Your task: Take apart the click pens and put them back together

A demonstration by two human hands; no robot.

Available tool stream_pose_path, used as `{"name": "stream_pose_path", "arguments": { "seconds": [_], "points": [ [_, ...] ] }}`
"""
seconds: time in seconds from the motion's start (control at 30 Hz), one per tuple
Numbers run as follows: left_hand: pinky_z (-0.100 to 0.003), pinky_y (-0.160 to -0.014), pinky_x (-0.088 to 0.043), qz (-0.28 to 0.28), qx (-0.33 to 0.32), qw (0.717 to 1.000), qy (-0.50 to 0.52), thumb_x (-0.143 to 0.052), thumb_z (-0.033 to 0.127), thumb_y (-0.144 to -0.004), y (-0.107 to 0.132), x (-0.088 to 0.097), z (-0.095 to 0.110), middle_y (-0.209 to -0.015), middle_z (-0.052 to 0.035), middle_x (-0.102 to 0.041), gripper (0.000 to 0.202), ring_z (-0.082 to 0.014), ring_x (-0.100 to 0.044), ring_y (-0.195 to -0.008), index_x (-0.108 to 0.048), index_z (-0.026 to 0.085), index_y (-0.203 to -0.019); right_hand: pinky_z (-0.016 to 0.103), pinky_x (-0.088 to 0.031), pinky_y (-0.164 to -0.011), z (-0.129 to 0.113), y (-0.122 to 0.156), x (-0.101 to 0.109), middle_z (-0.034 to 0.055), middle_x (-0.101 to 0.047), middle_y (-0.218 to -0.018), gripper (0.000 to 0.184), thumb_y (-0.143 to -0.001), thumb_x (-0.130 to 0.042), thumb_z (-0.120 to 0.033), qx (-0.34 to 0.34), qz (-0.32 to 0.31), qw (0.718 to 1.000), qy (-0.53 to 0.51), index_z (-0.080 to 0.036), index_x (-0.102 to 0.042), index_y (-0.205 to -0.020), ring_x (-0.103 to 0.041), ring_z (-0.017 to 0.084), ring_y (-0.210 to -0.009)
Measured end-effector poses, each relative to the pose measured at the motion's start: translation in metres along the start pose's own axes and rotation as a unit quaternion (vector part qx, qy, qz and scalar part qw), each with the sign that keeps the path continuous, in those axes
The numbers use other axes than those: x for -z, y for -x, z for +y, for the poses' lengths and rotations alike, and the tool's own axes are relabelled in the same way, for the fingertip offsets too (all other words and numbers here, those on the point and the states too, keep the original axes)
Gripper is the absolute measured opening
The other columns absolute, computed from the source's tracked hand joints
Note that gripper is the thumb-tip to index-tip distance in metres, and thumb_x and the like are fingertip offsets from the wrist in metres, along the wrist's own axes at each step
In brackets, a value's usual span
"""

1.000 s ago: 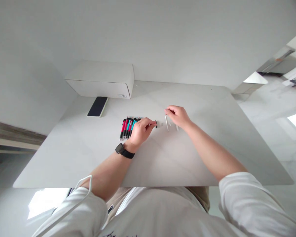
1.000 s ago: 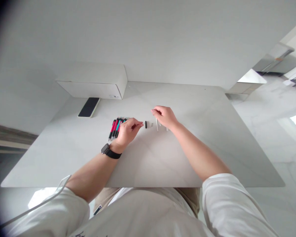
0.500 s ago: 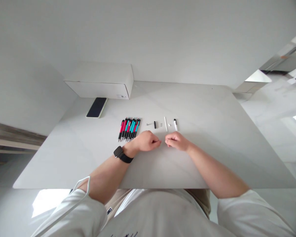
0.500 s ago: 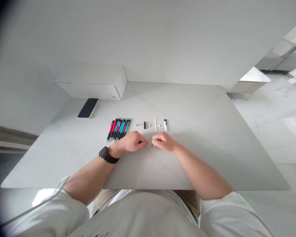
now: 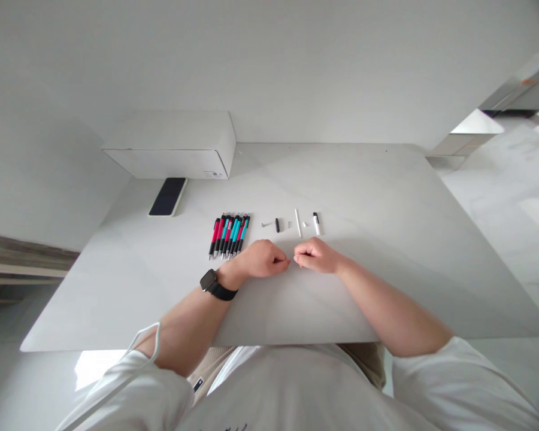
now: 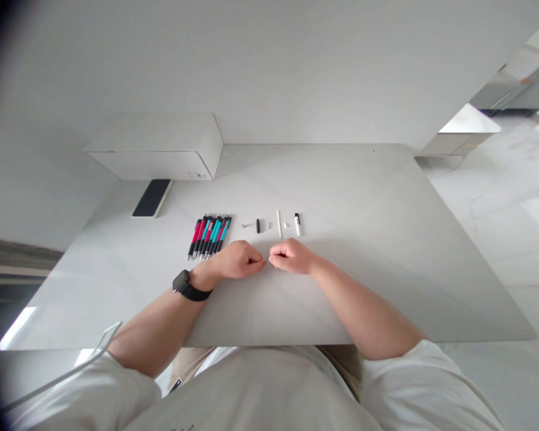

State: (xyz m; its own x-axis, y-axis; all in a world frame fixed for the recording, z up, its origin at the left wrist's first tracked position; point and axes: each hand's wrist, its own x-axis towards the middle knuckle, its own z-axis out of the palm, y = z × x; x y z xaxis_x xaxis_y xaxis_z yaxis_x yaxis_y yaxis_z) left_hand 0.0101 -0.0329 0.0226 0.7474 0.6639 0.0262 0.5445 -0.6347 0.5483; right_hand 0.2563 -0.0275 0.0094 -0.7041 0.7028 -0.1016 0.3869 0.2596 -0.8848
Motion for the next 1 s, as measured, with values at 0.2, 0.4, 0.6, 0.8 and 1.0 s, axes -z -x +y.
{"name": "stream_pose_path", "arguments": {
  "seconds": [0.2, 0.4, 0.6, 0.8, 1.0],
  "points": [
    [-0.032, -0.057, -0.024, 0.015, 0.008, 1.000, 0.002, -0.052, 0.044, -0.098, 0.000, -0.002, -0.003, -0.053, 0.0010, -0.051, 0.047, -0.0128, -0.035, -0.052, -0.055, 0.021, -0.058, 0.025, -0.031, -0.057, -0.002, 0.000, -0.001, -0.0057, -0.047, -0.054, 0.029, -0.092, -0.057, -0.031, -0.013, 0.007, 1.000, 0.006, -0.019, -0.060, -0.065, -0.044, 0.011, -0.054],
    [-0.030, -0.059, -0.033, 0.010, 0.015, 1.000, -0.018, -0.042, 0.049, -0.107, -0.001, -0.003, -0.002, -0.067, -0.0028, -0.066, 0.048, -0.0167, -0.058, -0.061, -0.066, 0.023, -0.074, 0.025, -0.031, -0.055, -0.004, 0.001, 0.000, -0.0046, -0.052, -0.058, 0.032, -0.095, -0.057, -0.038, -0.038, 0.013, 0.999, -0.017, -0.019, -0.062, -0.069, -0.044, 0.011, -0.055],
    [-0.029, -0.072, -0.047, 0.258, 0.165, 0.951, -0.050, -0.036, 0.031, -0.110, 0.001, 0.010, -0.006, -0.090, -0.0046, -0.075, 0.031, -0.0205, -0.070, -0.079, -0.062, 0.026, -0.128, 0.025, -0.031, -0.055, -0.002, 0.001, -0.001, -0.0048, -0.051, -0.057, 0.031, -0.095, -0.058, -0.039, -0.043, 0.012, 0.999, -0.028, -0.019, -0.064, -0.073, -0.045, 0.011, -0.055],
    [-0.043, -0.095, -0.046, 0.296, 0.215, 0.915, -0.168, -0.063, 0.033, -0.099, 0.002, 0.017, -0.025, -0.109, -0.0098, -0.072, 0.032, -0.0304, -0.065, -0.106, -0.063, 0.027, -0.131, 0.025, -0.031, -0.055, -0.005, 0.001, 0.000, -0.0055, -0.050, -0.057, 0.031, -0.096, -0.058, -0.039, -0.048, 0.005, 0.998, -0.032, -0.020, -0.062, -0.072, -0.043, 0.011, -0.054],
    [-0.045, -0.092, -0.043, 0.232, 0.228, 0.926, -0.191, -0.061, 0.029, -0.099, 0.001, 0.011, -0.032, -0.110, -0.0096, -0.073, 0.012, -0.0316, -0.062, -0.107, -0.071, 0.027, -0.105, 0.025, -0.031, -0.056, -0.007, 0.001, -0.003, -0.0051, -0.049, -0.058, 0.033, -0.096, -0.060, -0.041, -0.044, 0.010, 0.999, -0.019, -0.019, -0.064, -0.072, -0.043, 0.010, -0.055]
  ]
}}
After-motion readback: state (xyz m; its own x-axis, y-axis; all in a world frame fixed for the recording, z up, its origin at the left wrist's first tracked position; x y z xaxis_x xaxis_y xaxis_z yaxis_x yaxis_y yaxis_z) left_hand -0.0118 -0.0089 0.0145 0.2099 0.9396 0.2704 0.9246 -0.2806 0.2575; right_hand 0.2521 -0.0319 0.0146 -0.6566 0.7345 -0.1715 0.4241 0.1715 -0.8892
